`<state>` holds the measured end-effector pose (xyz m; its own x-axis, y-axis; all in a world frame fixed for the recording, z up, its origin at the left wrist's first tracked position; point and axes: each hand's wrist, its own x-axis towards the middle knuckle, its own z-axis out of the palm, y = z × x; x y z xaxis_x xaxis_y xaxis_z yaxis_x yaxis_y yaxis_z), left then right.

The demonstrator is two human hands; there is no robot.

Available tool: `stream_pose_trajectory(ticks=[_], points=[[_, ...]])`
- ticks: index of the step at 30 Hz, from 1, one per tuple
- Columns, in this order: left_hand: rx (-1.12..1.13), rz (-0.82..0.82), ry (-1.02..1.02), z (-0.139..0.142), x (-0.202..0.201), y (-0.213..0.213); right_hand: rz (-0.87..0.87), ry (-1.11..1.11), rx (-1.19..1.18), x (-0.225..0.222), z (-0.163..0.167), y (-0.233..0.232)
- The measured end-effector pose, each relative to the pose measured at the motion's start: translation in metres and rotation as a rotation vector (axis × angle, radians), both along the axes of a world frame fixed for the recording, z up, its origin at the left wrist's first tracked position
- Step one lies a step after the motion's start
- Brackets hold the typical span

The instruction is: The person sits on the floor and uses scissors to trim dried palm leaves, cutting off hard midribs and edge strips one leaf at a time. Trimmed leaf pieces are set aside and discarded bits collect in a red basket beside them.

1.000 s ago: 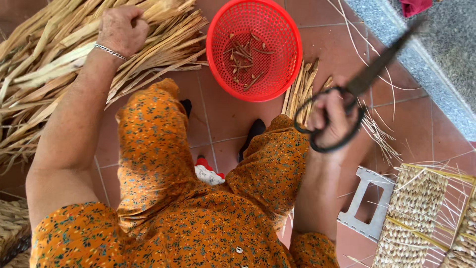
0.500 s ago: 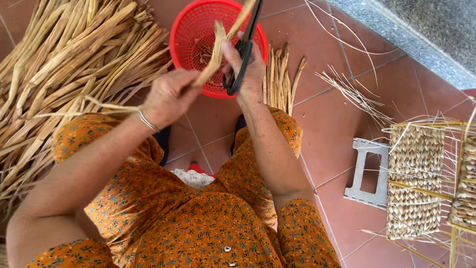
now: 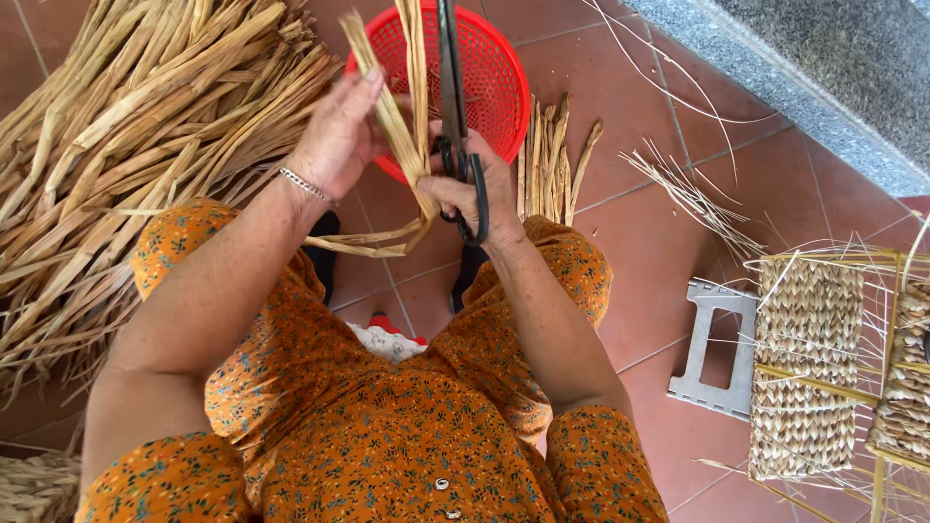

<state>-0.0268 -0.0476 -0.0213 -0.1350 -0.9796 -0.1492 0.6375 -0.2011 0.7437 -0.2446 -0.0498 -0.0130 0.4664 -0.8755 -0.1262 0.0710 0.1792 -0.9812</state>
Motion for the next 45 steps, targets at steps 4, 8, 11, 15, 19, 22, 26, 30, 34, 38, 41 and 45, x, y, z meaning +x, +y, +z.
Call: stream_pose_trajectory(ticks=[4, 8, 11, 15, 19, 22, 26, 30, 34, 38, 41, 45], points=[[-0.103, 0.207, 0.056, 0.001, 0.004, -0.006, 0.015, 0.039, 0.092, 0.007, -0.012, 0.010], [-0.108, 0.268, 0.141, -0.007, -0.002, -0.010, 0.055, 0.038, 0.100, 0.011, -0.029, 0.017], [-0.126, 0.302, 0.117, -0.011, -0.005, -0.012, 0.038, 0.151, -0.026, 0.009, -0.039, 0.017], [-0.124, 0.348, -0.100, -0.013, -0.007, -0.009, -0.037, 0.180, -0.266, 0.004, -0.046, 0.007], [-0.103, 0.375, -0.266, -0.014, -0.014, -0.007, -0.040, 0.218, -0.329, -0.008, -0.049, -0.002], [-0.074, 0.350, -0.299, -0.016, -0.020, -0.008, -0.001, 0.170, -0.362, -0.012, -0.053, -0.005], [-0.038, 0.293, -0.343, -0.017, -0.027, -0.010, 0.028, 0.200, -0.421, -0.014, -0.056, -0.006], [-0.027, 0.274, -0.364, -0.015, -0.030, -0.008, -0.006, 0.286, -0.467, -0.015, -0.051, -0.004], [-0.017, 0.242, -0.402, -0.013, -0.028, -0.004, -0.041, 0.377, -0.511, -0.012, -0.038, -0.004], [-0.037, 0.234, -0.390, -0.015, -0.026, -0.002, -0.057, 0.435, -0.485, -0.010, -0.029, -0.001], [-0.075, 0.217, -0.375, -0.019, -0.027, -0.002, -0.090, 0.399, -0.506, -0.008, -0.029, 0.002], [-0.040, 0.206, -0.379, -0.024, -0.027, -0.005, -0.113, 0.401, -0.470, -0.007, -0.035, 0.001]])
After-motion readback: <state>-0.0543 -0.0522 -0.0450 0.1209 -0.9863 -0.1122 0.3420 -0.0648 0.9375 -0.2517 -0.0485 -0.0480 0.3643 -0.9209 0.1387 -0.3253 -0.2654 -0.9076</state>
